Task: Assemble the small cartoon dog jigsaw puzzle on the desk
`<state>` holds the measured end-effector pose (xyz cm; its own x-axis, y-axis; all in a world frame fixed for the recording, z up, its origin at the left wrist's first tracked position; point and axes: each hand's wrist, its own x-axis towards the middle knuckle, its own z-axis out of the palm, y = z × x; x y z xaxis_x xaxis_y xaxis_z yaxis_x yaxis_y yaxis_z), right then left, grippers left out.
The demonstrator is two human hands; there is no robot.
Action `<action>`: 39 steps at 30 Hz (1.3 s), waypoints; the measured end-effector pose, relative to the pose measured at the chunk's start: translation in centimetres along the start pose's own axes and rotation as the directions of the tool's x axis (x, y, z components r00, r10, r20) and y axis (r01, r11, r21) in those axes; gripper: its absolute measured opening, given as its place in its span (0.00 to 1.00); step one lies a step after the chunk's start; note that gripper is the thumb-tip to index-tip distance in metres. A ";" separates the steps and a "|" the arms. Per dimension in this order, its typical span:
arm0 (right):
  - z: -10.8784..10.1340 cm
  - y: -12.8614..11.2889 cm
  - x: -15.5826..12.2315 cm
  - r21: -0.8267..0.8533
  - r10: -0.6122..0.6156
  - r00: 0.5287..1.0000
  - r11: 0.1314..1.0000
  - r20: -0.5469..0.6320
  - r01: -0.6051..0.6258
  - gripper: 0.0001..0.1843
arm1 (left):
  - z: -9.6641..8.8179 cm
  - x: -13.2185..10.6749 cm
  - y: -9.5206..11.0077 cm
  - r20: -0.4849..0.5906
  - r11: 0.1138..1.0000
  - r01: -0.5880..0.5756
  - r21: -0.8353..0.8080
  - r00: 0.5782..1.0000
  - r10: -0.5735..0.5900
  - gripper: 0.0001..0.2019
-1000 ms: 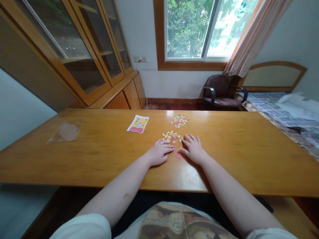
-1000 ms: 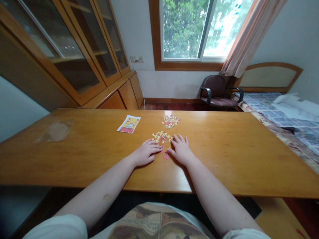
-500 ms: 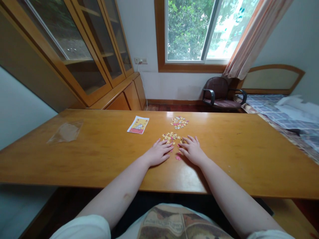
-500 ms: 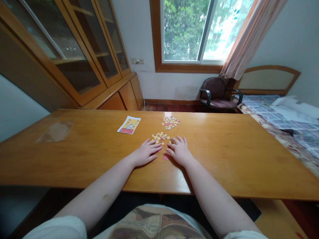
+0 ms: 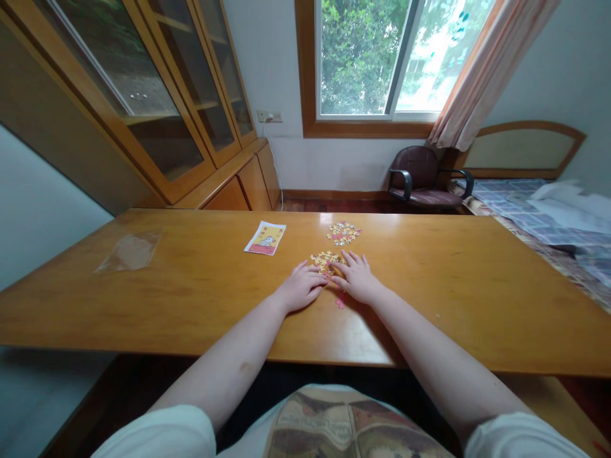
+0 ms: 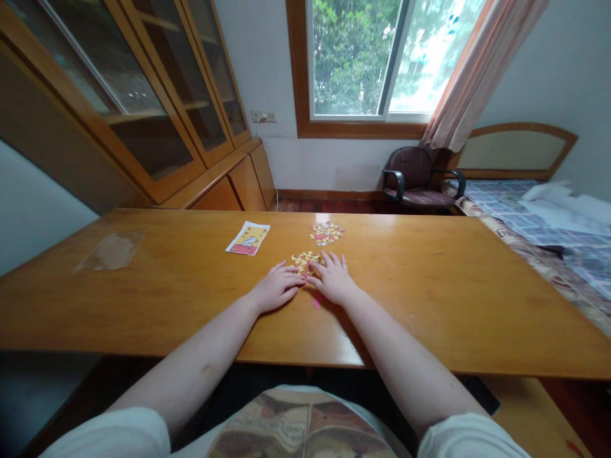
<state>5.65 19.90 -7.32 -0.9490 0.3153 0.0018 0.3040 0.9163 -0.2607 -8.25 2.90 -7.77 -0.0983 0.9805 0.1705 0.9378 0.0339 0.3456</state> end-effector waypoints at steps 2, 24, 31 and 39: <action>0.2 0.0 0.6 0.003 -0.007 0.999 1.000 0.034 0.007 0.31 | -0.1 0.0 0.1 0.002 1.000 -0.023 -0.009 1.000 0.023 0.15; -1.0 2.0 -1.3 0.267 -0.170 0.984 0.947 -0.060 0.180 0.21 | 0.1 0.3 -0.3 -0.017 0.966 0.253 0.048 0.967 -0.252 0.23; -1.6 2.7 -1.4 0.142 0.012 0.997 0.990 -0.081 0.000 0.26 | -0.7 0.0 -1.0 -0.022 0.967 0.251 0.039 0.968 -0.250 0.20; -0.7 1.5 -1.1 0.111 -0.106 0.986 0.986 -0.129 0.121 0.23 | -0.2 0.1 -0.6 -0.016 0.969 0.244 0.023 0.970 -0.244 0.20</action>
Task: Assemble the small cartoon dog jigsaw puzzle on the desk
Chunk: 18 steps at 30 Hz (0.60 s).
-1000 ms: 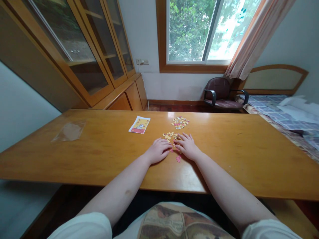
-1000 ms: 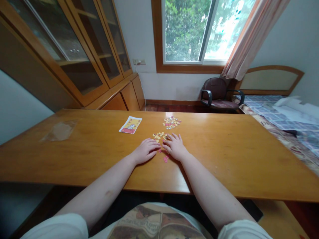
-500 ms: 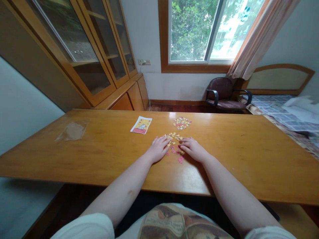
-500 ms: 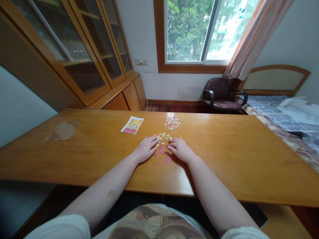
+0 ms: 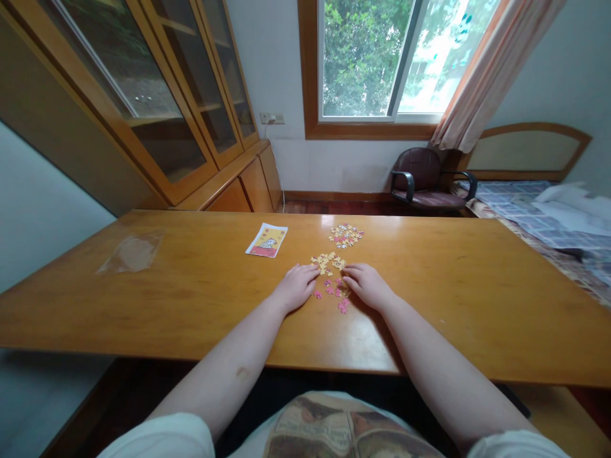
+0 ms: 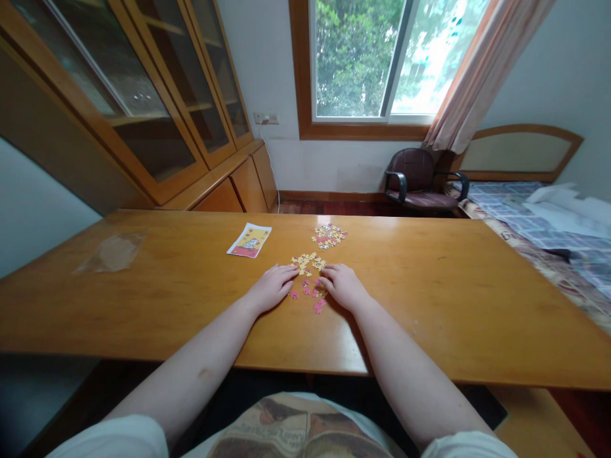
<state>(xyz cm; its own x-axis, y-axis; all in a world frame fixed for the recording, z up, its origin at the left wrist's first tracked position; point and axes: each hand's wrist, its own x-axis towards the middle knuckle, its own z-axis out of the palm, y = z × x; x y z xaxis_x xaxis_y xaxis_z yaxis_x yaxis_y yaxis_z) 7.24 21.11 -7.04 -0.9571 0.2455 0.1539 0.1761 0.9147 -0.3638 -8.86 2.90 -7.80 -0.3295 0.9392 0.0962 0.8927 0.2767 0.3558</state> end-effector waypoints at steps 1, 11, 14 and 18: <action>0.0 0.1 0.0 -0.006 0.018 1.000 1.000 -0.005 -0.018 0.23 | 0.0 0.0 0.0 0.004 1.000 -0.020 -0.008 1.000 0.020 0.19; 1.3 0.7 0.5 -0.016 0.067 0.992 0.998 0.104 -0.066 0.32 | -0.2 0.3 0.2 0.103 0.999 -0.048 -0.002 0.994 0.048 0.23; 0.9 0.3 0.2 -0.024 0.072 0.997 0.997 0.036 -0.071 0.28 | -0.3 0.1 0.0 0.069 1.000 -0.002 0.021 0.998 0.000 0.24; 0.8 0.0 0.0 -0.030 0.066 0.996 0.997 0.053 -0.064 0.25 | -0.3 0.1 -0.2 0.073 0.999 0.039 0.026 0.996 -0.041 0.23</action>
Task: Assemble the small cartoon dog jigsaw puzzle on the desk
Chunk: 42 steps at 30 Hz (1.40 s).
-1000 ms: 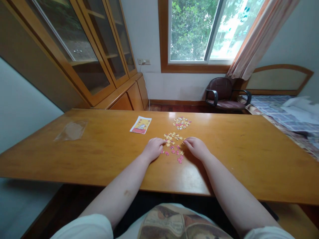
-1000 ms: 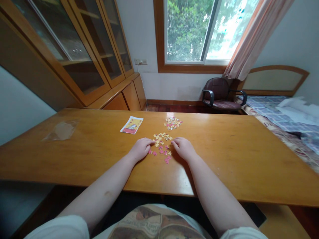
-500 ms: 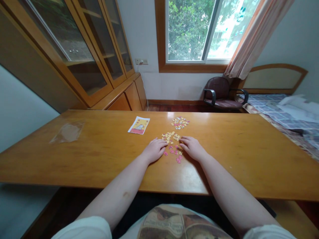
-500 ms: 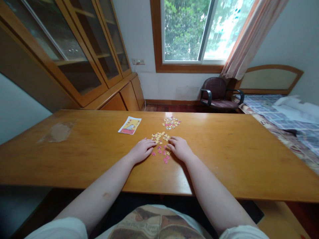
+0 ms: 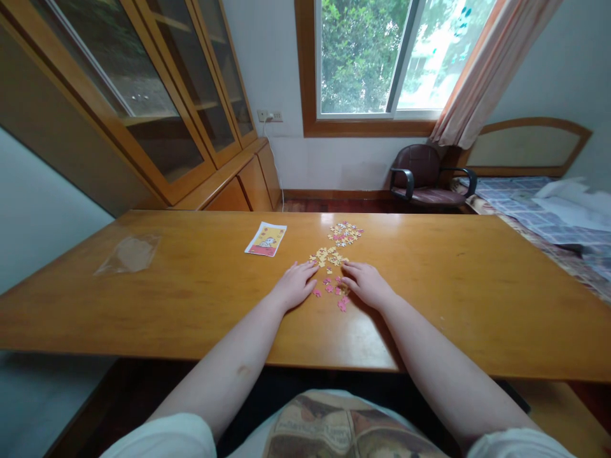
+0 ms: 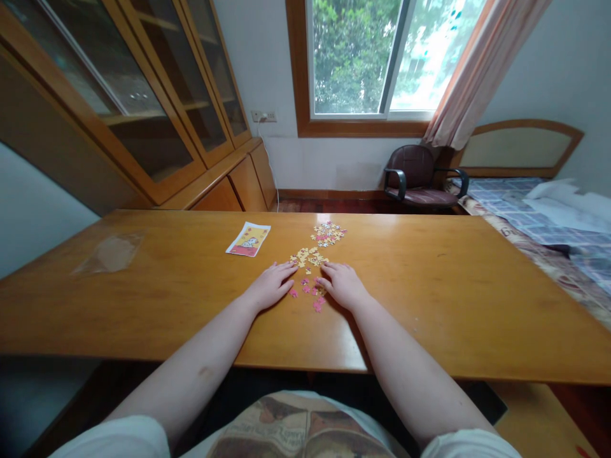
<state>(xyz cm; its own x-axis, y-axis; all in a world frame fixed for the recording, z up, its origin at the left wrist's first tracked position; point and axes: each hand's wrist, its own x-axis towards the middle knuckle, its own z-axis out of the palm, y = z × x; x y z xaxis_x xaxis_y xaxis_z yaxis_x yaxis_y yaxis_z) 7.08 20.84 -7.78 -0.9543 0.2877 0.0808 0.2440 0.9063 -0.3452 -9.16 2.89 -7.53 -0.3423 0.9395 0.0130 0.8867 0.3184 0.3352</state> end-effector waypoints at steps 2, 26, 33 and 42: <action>0.4 -0.1 0.1 0.016 -0.015 1.000 1.000 0.028 0.014 0.26 | 0.1 0.1 0.0 0.007 1.000 -0.010 -0.005 1.000 0.010 0.23; 0.7 5.8 9.5 -0.221 0.033 0.986 0.975 0.161 0.003 0.32 | 1.5 1.3 -1.5 -0.166 0.988 0.124 -0.088 0.976 -0.138 0.20; 0.7 6.1 11.0 -0.253 0.054 0.990 0.967 0.133 -0.019 0.35 | 2.0 1.4 -1.7 -0.188 0.990 0.115 -0.083 0.974 -0.129 0.20; 0.6 6.2 11.3 -0.231 -0.093 0.988 0.966 0.124 0.119 0.32 | 2.0 1.5 -1.5 -0.185 0.990 0.117 -0.073 0.974 -0.128 0.20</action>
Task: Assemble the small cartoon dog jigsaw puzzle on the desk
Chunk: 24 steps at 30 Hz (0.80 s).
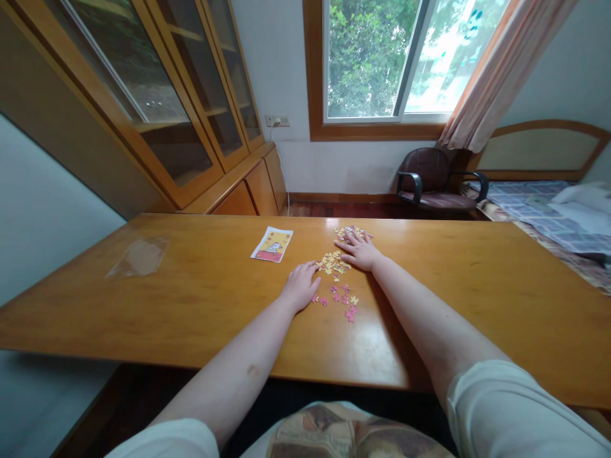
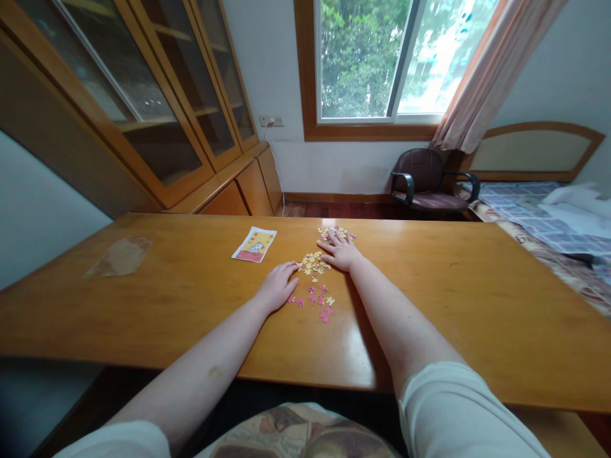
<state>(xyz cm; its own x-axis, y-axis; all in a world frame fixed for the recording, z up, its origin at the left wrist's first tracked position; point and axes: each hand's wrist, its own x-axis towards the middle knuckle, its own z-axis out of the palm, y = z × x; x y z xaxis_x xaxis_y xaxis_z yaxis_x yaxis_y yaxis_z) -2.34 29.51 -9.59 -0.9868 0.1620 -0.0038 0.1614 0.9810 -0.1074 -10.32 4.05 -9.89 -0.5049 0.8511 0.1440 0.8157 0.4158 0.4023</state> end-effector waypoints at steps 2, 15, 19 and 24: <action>0.1 0.1 0.2 0.012 0.017 1.000 1.000 0.002 -0.017 0.33 | 0.0 0.0 0.0 -0.002 1.000 -0.001 -0.003 1.000 0.001 0.20; 1.1 1.2 4.4 0.143 0.442 0.895 0.891 -0.062 -0.430 0.57 | 0.0 -0.2 0.3 0.007 1.000 0.004 0.026 1.000 -0.004 0.20; 0.9 1.3 5.6 0.132 0.375 0.925 0.922 -0.066 -0.364 0.56 | -0.1 -0.3 0.4 0.004 1.000 0.011 0.021 1.000 -0.011 0.20; 0.7 1.1 6.4 0.115 0.296 0.953 0.951 -0.069 -0.288 0.52 | -0.5 -0.6 0.9 0.006 0.999 0.022 0.025 1.000 -0.022 0.20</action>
<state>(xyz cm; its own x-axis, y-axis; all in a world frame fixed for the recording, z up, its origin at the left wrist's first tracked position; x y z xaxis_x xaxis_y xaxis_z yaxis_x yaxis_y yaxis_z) -8.47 31.59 -10.45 -0.8912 0.4524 0.0331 0.4357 0.8740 -0.2149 -9.41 3.75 -9.21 -0.5214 0.8434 0.1297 0.8109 0.4425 0.3830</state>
